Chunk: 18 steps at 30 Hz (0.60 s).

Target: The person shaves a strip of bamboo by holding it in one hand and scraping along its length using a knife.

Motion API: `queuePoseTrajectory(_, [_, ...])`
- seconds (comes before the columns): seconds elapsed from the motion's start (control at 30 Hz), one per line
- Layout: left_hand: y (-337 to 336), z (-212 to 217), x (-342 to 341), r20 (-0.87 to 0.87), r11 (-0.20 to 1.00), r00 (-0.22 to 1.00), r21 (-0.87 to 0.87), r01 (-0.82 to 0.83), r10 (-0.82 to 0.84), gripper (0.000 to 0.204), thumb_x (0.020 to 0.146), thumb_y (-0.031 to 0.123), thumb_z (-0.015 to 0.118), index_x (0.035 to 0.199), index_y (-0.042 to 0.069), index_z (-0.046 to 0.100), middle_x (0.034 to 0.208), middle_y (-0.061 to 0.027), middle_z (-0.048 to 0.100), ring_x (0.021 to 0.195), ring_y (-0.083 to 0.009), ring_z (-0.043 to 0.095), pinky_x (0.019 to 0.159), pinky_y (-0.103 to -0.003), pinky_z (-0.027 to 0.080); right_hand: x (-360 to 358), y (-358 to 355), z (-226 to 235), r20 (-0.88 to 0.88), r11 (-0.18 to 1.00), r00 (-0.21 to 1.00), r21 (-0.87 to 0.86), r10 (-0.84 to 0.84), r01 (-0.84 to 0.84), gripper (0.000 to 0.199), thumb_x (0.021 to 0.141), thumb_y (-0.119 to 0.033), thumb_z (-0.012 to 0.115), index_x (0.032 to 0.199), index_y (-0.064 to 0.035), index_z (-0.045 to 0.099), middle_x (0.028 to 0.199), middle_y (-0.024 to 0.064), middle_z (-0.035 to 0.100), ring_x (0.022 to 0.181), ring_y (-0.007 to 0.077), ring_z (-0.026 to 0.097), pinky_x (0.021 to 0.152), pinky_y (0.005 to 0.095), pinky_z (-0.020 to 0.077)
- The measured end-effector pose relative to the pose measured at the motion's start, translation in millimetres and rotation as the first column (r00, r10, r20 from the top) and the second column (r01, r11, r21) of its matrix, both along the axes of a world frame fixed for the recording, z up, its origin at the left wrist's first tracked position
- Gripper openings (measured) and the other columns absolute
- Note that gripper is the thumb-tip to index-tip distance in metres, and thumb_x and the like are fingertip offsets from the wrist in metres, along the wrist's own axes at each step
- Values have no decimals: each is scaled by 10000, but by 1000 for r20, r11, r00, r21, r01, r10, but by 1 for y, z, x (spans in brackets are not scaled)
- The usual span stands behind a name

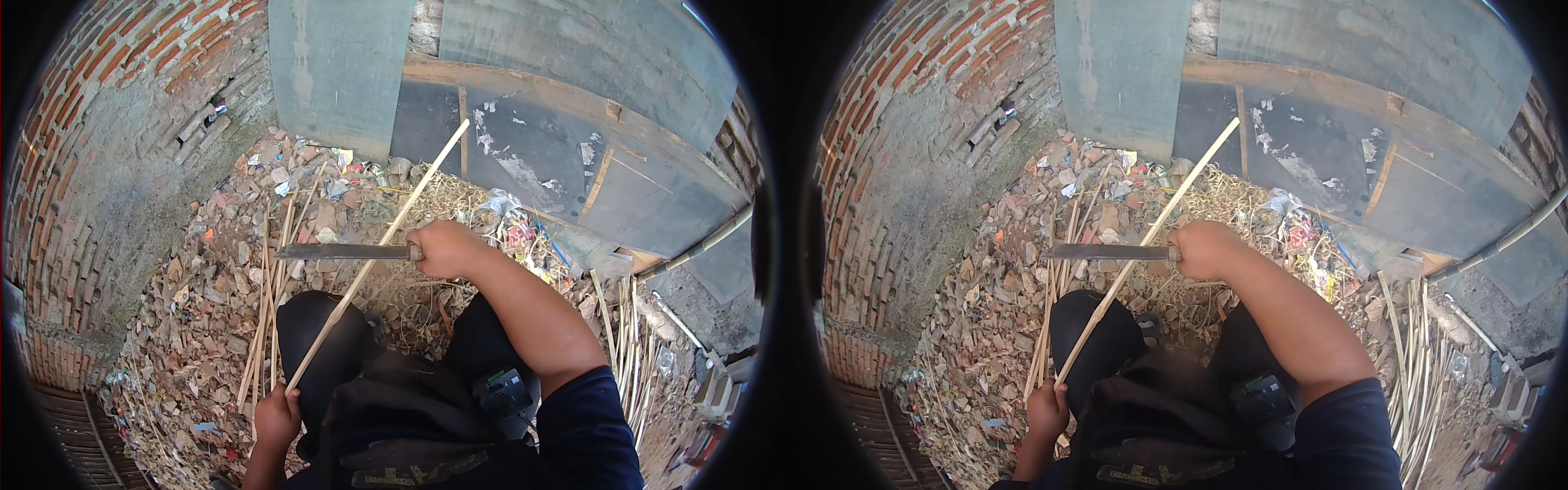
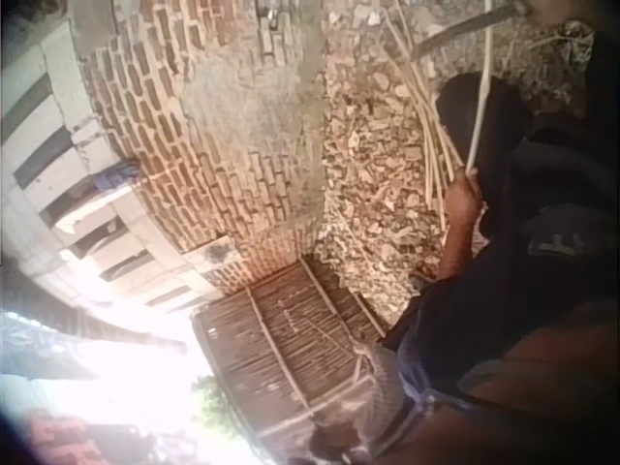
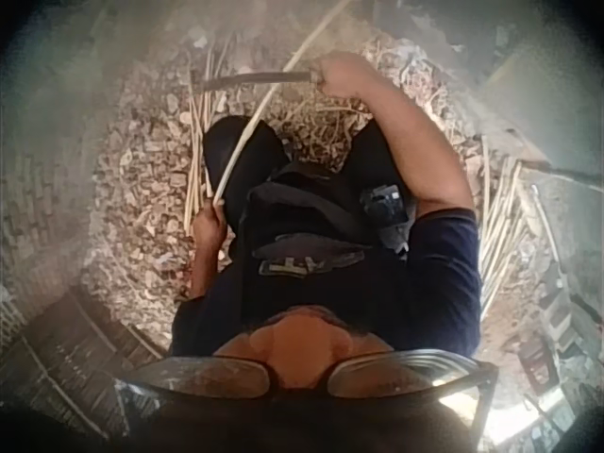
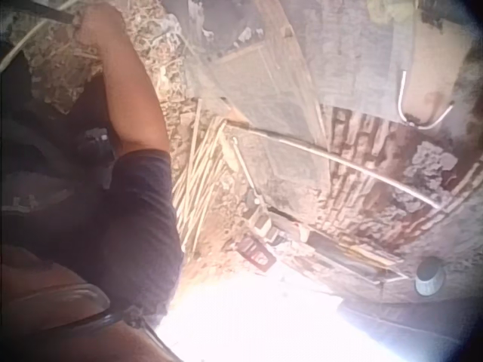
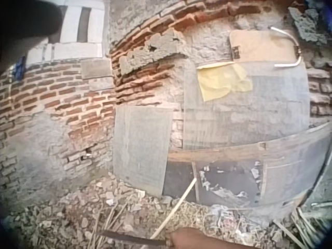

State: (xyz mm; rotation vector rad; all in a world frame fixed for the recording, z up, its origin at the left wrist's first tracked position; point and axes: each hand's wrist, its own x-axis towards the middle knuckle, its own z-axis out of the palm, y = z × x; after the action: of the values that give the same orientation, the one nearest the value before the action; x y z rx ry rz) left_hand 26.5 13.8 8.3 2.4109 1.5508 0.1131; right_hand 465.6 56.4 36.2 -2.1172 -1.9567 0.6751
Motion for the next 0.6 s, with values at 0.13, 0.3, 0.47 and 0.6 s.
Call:
queuePoseTrajectory(0.13, [1,-10,-6,-37,999,999,37,7,-5,254,975,265,588,901,23,567,665,-251,614,630,-479,616,563,-559,466,21,11,-3,37,1000,999,12,-11,10,271,767,-198,691,1012,-83,689,931,198,703,939,370,683,840,469,549])
queuePoseTrajectory(0.3, [7,-6,-2,-32,997,999,67,34,-32,268,974,278,591,886,25,566,668,-248,618,628,-473,618,568,-558,470,63,12,-30,-51,948,955,119,-293,297,258,751,-198,693,977,-74,690,916,204,703,918,381,683,836,473,547])
queuePoseTrajectory(0.47, [3,-5,-6,-17,1000,1000,-6,10,-10,268,975,268,588,867,25,555,651,-244,611,621,-469,615,560,-557,463,22,-2,5,-18,996,996,18,-88,89,268,733,-195,693,978,-86,691,915,179,708,906,367,691,826,471,550])
queuePoseTrajectory(0.6, [2,-7,-6,20,1000,1000,22,22,-22,281,977,267,588,848,21,549,651,-246,609,615,-475,608,555,-559,458,12,-5,6,85,994,994,76,73,-80,254,728,-184,687,960,-81,694,887,174,708,869,364,693,796,468,551])
